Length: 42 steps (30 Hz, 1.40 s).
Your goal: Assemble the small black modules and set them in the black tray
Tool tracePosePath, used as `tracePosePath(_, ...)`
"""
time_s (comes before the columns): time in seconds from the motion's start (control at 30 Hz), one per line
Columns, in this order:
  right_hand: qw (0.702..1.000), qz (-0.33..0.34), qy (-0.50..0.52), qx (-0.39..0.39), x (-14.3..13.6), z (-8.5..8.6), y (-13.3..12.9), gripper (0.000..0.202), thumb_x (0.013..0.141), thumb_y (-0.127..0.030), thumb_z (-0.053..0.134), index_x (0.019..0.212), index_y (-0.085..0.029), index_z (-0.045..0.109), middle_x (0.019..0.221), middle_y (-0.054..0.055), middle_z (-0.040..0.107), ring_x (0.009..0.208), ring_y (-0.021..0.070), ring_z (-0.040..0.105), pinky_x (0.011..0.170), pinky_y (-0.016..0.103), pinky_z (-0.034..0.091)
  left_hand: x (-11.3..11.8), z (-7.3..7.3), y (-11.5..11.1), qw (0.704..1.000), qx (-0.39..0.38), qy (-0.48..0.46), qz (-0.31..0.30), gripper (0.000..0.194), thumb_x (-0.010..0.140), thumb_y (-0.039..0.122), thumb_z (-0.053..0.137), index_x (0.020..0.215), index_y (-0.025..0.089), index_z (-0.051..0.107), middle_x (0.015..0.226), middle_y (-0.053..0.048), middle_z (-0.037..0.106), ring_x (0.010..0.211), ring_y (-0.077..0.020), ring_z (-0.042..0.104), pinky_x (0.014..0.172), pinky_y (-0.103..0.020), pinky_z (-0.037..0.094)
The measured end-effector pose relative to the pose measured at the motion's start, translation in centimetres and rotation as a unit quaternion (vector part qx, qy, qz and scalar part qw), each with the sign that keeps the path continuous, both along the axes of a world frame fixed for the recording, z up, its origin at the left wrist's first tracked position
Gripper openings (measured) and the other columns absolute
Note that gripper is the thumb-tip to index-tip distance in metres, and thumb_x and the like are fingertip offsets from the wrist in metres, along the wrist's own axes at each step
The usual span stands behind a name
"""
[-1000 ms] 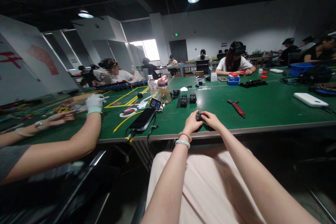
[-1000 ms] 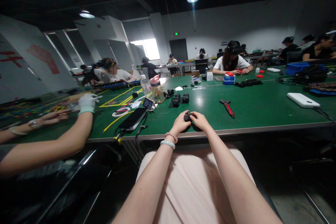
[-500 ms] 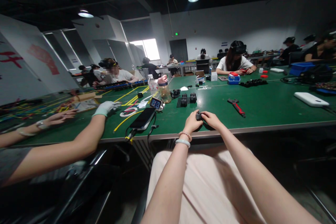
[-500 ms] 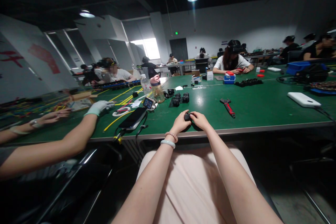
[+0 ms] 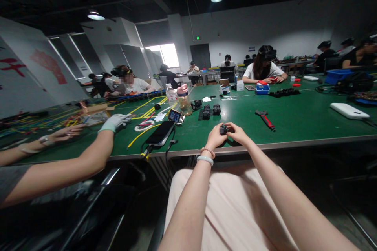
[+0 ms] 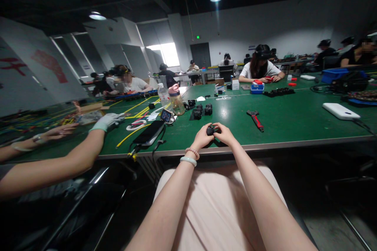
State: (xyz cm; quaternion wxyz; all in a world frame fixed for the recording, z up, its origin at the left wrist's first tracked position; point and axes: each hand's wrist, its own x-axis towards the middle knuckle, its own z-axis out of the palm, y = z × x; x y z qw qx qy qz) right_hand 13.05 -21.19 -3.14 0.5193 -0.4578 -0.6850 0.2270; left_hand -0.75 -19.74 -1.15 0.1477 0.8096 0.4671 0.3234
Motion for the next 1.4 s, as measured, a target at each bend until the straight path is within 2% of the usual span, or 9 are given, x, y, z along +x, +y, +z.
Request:
tracePosePath(0.23,1.000,0.010,-0.002,0.001,-0.16,0.66,-0.55,0.038,0.057,-0.013,0.045,0.094,-0.019,0.049,0.087,0.000,0.057,0.081,0.0129,0.053,0.077,0.029,0.040,0.05,-0.04,0.02,1.000,0.001,-0.005,0.002,0.062,0.057,0.024,0.057,0.116,0.021,0.038,0.114,-0.005,0.047,0.101,-0.0189,0.046,0.088,-0.029,0.035)
tracePosePath(0.97,1.000,-0.001,-0.014,-0.010,0.20,-0.31,0.18,0.034,0.062,-0.020,0.050,0.097,-0.022,0.051,0.086,0.000,0.059,0.081,0.0139,0.054,0.077,0.030,0.040,-0.11,-0.30,0.33,1.000,0.000,-0.003,-0.008,0.062,0.057,0.022,0.056,0.116,0.021,0.038,0.114,-0.005,0.046,0.100,-0.0192,0.046,0.087,-0.029,0.035)
tracePosePath(1.4,0.999,-0.014,-0.019,-0.026,0.08,0.01,0.07,0.031,0.065,-0.023,0.050,0.096,-0.022,0.053,0.085,0.001,0.060,0.079,0.0143,0.055,0.077,0.030,0.041,-0.04,0.07,-0.02,1.000,-0.006,-0.003,0.000,0.062,0.057,0.021,0.056,0.116,0.020,0.038,0.115,-0.005,0.045,0.102,-0.0198,0.045,0.088,-0.029,0.034)
